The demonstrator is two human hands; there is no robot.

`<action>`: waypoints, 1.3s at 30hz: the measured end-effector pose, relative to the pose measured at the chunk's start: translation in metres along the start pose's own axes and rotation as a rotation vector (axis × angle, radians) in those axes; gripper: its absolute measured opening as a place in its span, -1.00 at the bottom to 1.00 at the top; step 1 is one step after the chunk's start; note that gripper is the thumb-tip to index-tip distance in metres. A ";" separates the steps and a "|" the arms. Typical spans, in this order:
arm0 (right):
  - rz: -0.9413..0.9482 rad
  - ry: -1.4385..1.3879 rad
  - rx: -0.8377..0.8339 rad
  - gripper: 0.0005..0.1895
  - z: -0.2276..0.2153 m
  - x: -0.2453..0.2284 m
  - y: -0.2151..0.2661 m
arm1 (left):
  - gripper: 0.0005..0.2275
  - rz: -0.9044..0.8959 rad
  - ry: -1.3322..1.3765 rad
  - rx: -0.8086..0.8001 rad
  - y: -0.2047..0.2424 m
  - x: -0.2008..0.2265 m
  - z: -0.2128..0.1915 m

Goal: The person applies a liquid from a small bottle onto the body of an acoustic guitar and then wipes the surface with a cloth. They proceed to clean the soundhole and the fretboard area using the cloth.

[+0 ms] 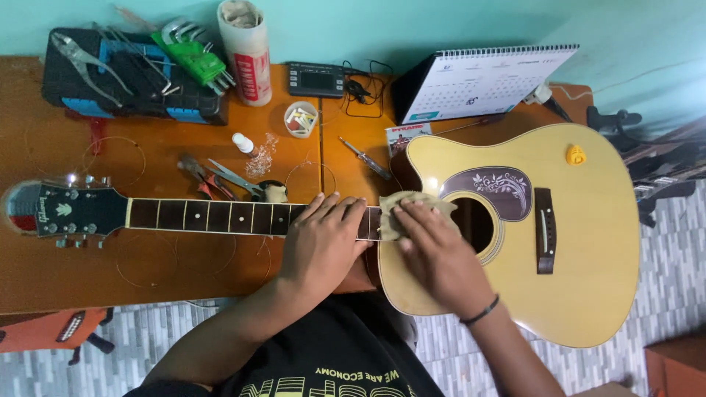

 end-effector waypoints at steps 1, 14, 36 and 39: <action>-0.004 0.005 -0.002 -0.52 -0.003 0.003 0.000 | -0.39 -0.003 0.003 0.005 0.002 0.001 0.001; 0.019 -0.029 0.019 -0.62 -0.005 0.022 -0.018 | -0.39 -0.003 0.005 0.018 0.002 -0.003 0.004; 0.216 0.218 -0.166 -0.19 -0.006 0.098 -0.058 | -0.43 -0.010 0.038 -0.017 0.000 0.000 -0.002; 0.046 0.146 -0.364 -0.22 0.016 0.056 -0.040 | -0.41 0.005 0.033 0.002 -0.001 0.000 -0.003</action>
Point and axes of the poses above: each hand's wrist, its own y-axis away from the middle knuckle, its own z-axis out of the palm, x = y × z, the point moved 9 cm from there along -y, towards the middle knuckle, and after that the axes turned 13 degrees about z, right-handed, at the moved point
